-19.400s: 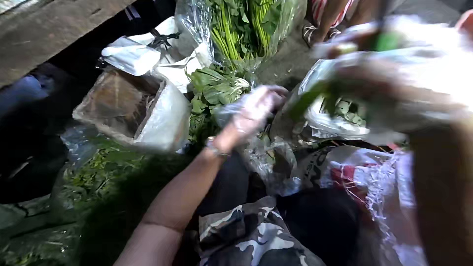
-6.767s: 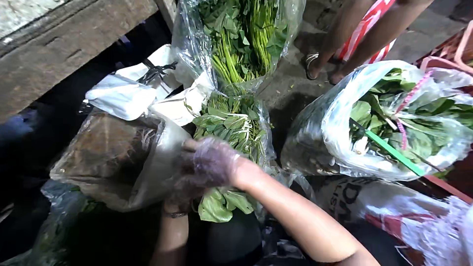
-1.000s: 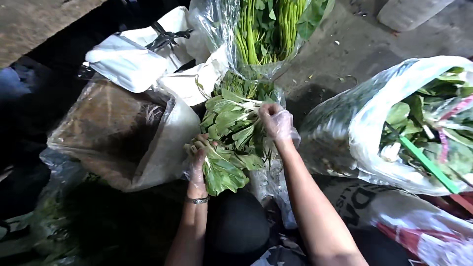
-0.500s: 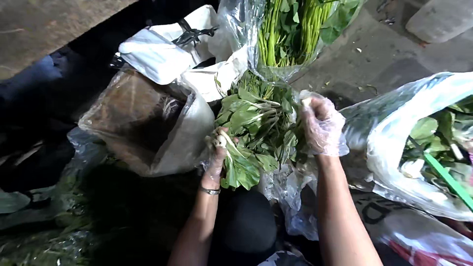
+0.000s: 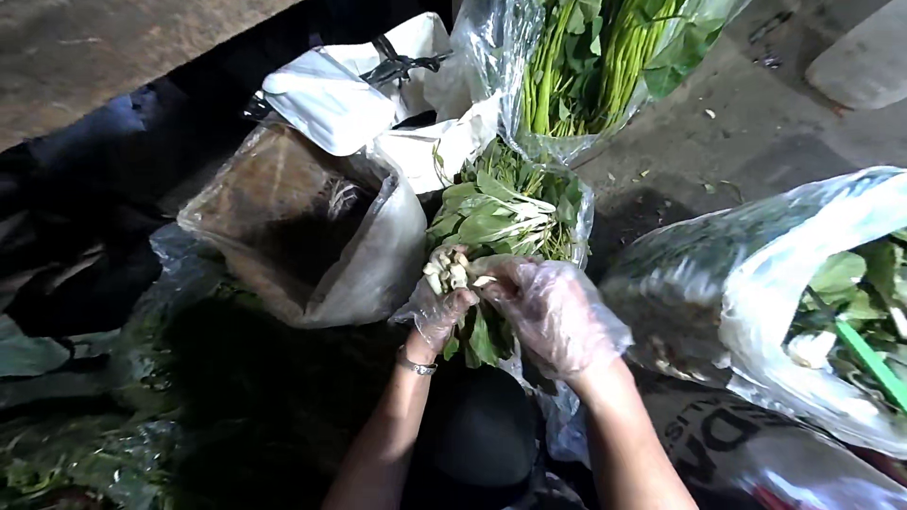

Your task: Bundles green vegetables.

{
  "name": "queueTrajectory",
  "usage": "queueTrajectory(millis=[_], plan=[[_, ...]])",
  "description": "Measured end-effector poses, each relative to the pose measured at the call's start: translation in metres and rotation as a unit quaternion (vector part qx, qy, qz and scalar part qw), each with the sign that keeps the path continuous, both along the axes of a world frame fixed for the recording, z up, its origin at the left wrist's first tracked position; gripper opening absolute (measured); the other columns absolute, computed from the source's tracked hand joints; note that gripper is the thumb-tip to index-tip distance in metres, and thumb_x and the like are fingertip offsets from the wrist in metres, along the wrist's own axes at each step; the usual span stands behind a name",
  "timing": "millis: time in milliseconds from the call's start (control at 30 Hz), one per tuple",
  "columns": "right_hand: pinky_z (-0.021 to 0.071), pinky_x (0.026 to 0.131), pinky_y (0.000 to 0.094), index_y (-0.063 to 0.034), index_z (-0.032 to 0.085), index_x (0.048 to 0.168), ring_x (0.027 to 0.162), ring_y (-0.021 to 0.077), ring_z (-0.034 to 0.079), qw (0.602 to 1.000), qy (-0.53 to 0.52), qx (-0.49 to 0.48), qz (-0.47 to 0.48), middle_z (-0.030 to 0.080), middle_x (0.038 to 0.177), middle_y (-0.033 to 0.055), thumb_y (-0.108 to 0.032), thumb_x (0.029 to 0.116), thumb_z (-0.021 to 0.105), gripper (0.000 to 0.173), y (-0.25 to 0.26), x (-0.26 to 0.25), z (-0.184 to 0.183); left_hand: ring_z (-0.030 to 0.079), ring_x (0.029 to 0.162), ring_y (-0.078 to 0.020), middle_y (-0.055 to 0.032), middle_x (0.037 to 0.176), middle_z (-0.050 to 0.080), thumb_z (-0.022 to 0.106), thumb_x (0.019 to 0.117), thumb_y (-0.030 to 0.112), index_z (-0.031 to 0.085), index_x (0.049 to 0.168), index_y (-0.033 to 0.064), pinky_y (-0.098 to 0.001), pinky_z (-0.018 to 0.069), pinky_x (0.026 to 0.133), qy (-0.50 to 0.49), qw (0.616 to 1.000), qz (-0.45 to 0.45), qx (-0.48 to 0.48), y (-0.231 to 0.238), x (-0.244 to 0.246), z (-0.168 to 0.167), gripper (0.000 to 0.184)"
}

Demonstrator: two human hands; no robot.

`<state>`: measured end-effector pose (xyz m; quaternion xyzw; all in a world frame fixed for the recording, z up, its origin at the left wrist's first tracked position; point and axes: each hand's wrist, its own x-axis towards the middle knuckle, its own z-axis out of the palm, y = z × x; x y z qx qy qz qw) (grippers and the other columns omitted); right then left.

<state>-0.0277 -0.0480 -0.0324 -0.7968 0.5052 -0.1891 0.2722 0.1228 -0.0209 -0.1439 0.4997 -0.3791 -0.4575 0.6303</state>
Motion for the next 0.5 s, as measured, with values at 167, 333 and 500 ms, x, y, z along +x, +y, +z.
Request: queueTrajectory(millis=[167,333,500], plan=[[0.0571,0.071,0.0453,-0.008,0.077,0.099,0.077,0.0204,0.071,0.996,-0.08,-0.029,-0.014,0.073,0.084,0.0076,-0.017,0.0915,0.068,0.015,-0.002,-0.002,-0.008,0.064,0.094,0.007,0.014,0.101,0.068,0.085,0.0655,0.063,0.054,0.123,0.0039,-0.0165,0.0543,0.086,0.036,0.999,-0.019,-0.018,0.0,-0.007,0.005,0.088],[0.056,0.074,0.0207,0.0044,0.067,0.093,0.08,0.0051,0.065,0.907,-0.401,-0.033,-0.12,0.068,0.089,0.0086,-0.003,0.0898,0.064,0.009,0.013,0.043,-0.064,0.067,0.093,0.0008,0.0082,0.102,0.07,0.09,0.0588,0.062,0.052,0.126,0.0045,-0.021,0.0575,0.084,0.122,0.991,-0.048,-0.006,0.002,-0.008,0.0,0.096],[0.0538,0.082,0.0326,-0.0006,0.072,0.081,0.087,0.0162,0.065,0.908,-0.379,-0.088,-0.157,0.069,0.084,0.0097,-0.012,0.0875,0.071,0.013,0.018,0.052,-0.075,0.066,0.097,0.0006,0.0094,0.109,0.069,0.087,0.0613,0.066,0.051,0.135,0.0084,-0.0215,0.0565,0.086,0.106,0.992,-0.058,-0.03,0.006,0.001,-0.008,0.1]])
